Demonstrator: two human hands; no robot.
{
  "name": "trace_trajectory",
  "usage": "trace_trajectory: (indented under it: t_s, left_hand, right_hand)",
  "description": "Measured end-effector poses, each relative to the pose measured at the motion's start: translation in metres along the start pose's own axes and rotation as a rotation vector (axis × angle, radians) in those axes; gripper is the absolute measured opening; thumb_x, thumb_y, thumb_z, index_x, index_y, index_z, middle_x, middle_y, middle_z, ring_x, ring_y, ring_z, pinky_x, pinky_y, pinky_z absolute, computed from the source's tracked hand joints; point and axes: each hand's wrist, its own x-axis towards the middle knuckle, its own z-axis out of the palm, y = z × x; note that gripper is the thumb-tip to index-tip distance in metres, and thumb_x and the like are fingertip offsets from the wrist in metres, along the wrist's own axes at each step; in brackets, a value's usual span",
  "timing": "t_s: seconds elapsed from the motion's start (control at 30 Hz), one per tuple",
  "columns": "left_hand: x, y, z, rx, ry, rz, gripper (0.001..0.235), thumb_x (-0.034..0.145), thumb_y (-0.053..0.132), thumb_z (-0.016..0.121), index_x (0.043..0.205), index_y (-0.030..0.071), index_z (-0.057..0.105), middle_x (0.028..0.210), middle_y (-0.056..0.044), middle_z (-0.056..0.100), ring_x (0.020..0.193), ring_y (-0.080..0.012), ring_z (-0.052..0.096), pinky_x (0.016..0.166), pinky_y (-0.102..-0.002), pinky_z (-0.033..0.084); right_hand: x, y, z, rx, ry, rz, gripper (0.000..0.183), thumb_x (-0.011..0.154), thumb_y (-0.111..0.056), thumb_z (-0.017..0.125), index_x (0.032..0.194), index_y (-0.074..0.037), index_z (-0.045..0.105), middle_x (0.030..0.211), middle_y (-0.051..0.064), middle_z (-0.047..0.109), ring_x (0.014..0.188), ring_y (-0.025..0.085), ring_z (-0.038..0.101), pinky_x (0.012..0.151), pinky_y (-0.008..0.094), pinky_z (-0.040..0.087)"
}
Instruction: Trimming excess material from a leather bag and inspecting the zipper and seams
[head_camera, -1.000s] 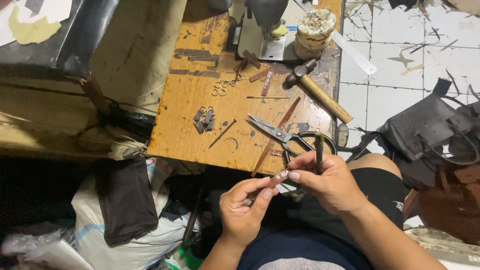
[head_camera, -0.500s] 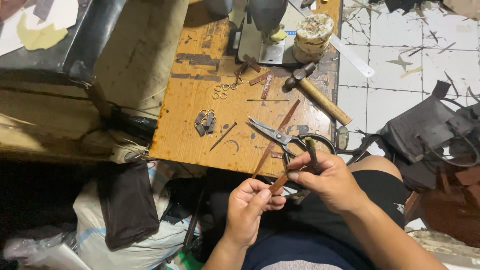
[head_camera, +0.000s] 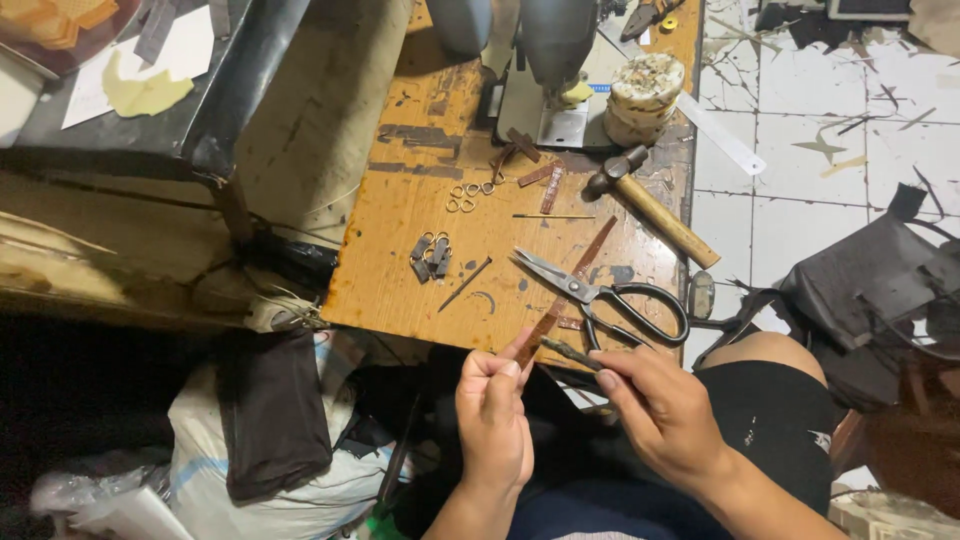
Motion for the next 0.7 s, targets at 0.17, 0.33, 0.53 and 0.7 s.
trace_trajectory:
  t_s: [0.17,0.33,0.53,0.7]
  left_hand:
    - [-0.005,-0.007,-0.003,-0.026,-0.023,0.019,0.009,0.090,0.004,0.056,0.084,0.009,0.050,0.115,-0.037,0.071,0.124,-0.0358,0.066,0.107,-0.045,0.049]
    - [-0.006,-0.007,-0.006,-0.035,-0.054,0.013,0.007,0.090,0.007,0.058,0.086,0.009,0.052,0.119,-0.039,0.068,0.113,-0.0283,0.065,0.100,-0.039,0.046]
    - [-0.009,0.000,-0.001,-0.063,-0.070,-0.011,0.007,0.089,0.006,0.058,0.087,0.007,0.051,0.109,-0.031,0.072,0.098,-0.0290,0.068,0.098,-0.038,0.049]
    - [-0.009,-0.001,-0.004,-0.075,-0.114,-0.005,0.008,0.087,0.006,0.059,0.087,0.008,0.051,0.127,-0.039,0.067,0.109,-0.0283,0.066,0.102,-0.040,0.046]
  right_hand:
    - [0.004,-0.006,0.004,-0.041,0.048,-0.117,0.021,0.092,-0.011,0.070,0.112,-0.005,0.071,0.081,0.006,0.071,0.065,0.018,0.064,0.064,0.029,0.052]
    - [0.010,-0.009,0.000,-0.074,0.098,-0.172,0.018,0.090,-0.008,0.074,0.107,-0.004,0.071,0.090,0.008,0.076,0.071,0.021,0.069,0.068,0.030,0.053]
    - [0.009,-0.010,0.000,-0.031,0.047,-0.196,0.021,0.089,-0.010,0.074,0.110,-0.006,0.070,0.081,0.004,0.072,0.057,0.018,0.056,0.059,0.031,0.046]
    - [0.012,0.000,-0.001,-0.065,0.104,-0.119,0.019,0.090,-0.009,0.073,0.108,-0.004,0.072,0.088,0.007,0.075,0.070,0.018,0.069,0.067,0.028,0.053]
